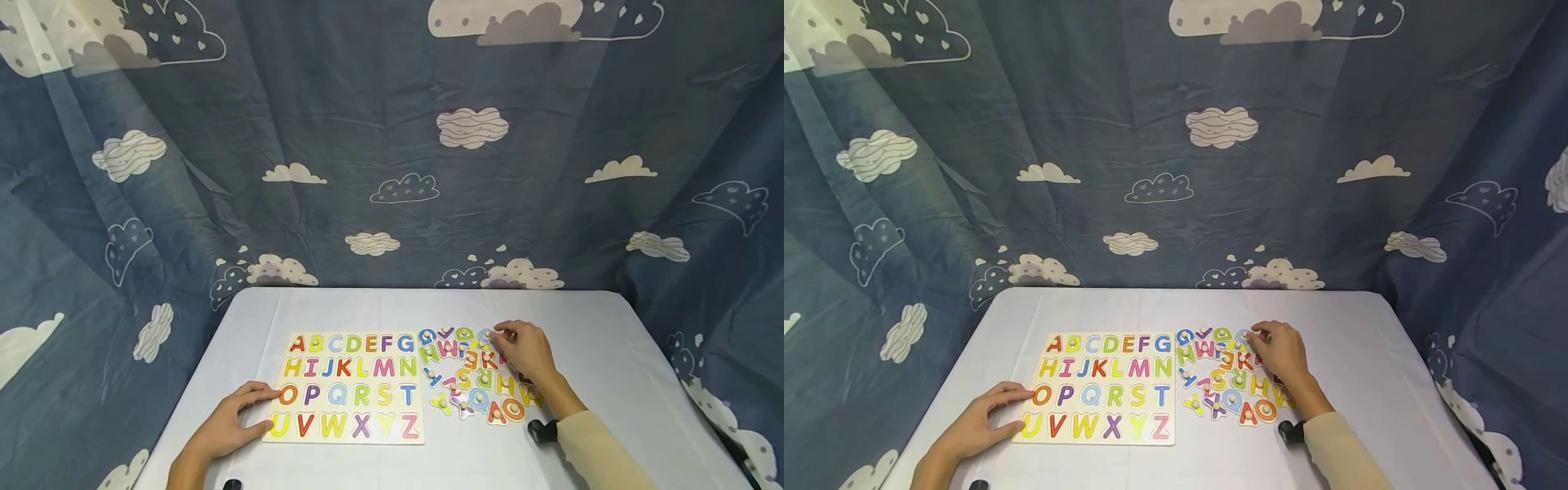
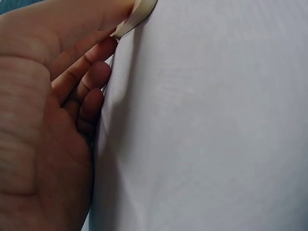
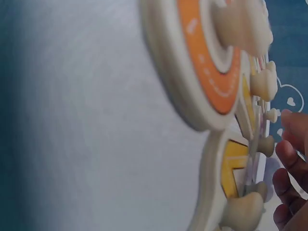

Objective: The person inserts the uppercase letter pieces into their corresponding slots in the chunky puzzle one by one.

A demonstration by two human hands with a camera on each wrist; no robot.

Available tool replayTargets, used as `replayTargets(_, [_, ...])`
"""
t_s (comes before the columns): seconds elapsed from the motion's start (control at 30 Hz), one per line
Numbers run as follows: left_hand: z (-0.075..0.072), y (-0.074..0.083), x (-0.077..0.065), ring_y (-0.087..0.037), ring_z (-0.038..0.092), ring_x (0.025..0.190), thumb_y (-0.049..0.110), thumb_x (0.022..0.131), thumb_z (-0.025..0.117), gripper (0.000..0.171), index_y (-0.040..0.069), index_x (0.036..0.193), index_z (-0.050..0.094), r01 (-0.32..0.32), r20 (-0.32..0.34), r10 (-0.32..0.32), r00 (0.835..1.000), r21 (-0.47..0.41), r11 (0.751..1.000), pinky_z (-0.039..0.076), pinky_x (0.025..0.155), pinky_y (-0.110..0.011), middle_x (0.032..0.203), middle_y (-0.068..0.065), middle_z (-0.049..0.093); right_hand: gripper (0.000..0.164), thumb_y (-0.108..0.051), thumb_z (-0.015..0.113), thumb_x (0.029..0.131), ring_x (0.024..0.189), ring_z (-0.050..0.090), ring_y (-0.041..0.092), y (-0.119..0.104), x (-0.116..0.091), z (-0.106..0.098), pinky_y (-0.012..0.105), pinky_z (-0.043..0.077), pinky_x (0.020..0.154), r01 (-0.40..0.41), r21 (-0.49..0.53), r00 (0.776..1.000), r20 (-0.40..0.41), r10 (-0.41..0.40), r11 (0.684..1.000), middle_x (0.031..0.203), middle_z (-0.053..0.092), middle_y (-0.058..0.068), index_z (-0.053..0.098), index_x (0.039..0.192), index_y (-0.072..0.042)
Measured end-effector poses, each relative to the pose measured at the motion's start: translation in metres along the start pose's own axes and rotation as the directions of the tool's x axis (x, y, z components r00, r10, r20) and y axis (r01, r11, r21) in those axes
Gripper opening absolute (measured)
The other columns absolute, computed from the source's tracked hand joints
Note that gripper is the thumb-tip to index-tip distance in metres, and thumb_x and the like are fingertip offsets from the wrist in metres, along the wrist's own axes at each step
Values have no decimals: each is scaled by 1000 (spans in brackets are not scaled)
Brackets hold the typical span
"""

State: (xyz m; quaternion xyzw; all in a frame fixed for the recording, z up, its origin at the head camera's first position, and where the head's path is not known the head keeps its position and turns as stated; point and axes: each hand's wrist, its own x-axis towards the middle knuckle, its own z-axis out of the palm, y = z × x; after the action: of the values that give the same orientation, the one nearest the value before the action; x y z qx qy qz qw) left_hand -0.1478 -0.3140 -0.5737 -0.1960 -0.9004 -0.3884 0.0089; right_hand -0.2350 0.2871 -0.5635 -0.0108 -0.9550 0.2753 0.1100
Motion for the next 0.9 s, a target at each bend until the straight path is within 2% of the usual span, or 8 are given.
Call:
replayTargets(0.33, [-1, -1, -3, -7, 59, 115, 23, 80, 89, 47, 25, 125, 74, 19, 5, -19, 1000, -35, 999, 36, 103, -5, 121, 8, 66, 33, -34, 76, 94, 78, 54, 20, 2, 7, 12, 32, 42, 69, -35, -4, 998, 56, 35, 999, 87, 68, 4, 77, 113, -8])
replayTargets(0.53, [0, -2, -2, -5, 58, 115, 23, 80, 89, 47, 24, 125, 74, 24, 1, -24, 1000, -19, 1000, 34, 104, -4, 121, 8, 66, 31, -35, 77, 94, 80, 55, 21, 2, 8, 12, 33, 42, 70, -55, -6, 997, 58, 55, 998, 89, 69, 6, 78, 109, -8])
replayTargets(0.73, [0, -3, -2, -3, 57, 115, 21, 80, 89, 47, 22, 125, 74, 29, -1, -29, 1000, -48, 998, 32, 102, -2, 120, 6, 66, 30, -33, 75, 95, 82, 56, 22, 1, 8, 13, 35, 44, 73, -56, 9, 996, 69, 55, 998, 92, 70, 7, 77, 110, -7])
replayTargets(0.9, [1, -4, -3, -3, 57, 116, 23, 81, 89, 47, 24, 125, 74, 40, 8, -39, 999, -45, 998, 33, 103, -3, 121, 7, 66, 29, -32, 75, 95, 82, 54, 22, 0, 6, 12, 34, 43, 72, -63, 17, 997, 49, 63, 998, 91, 69, 7, 78, 110, -6])
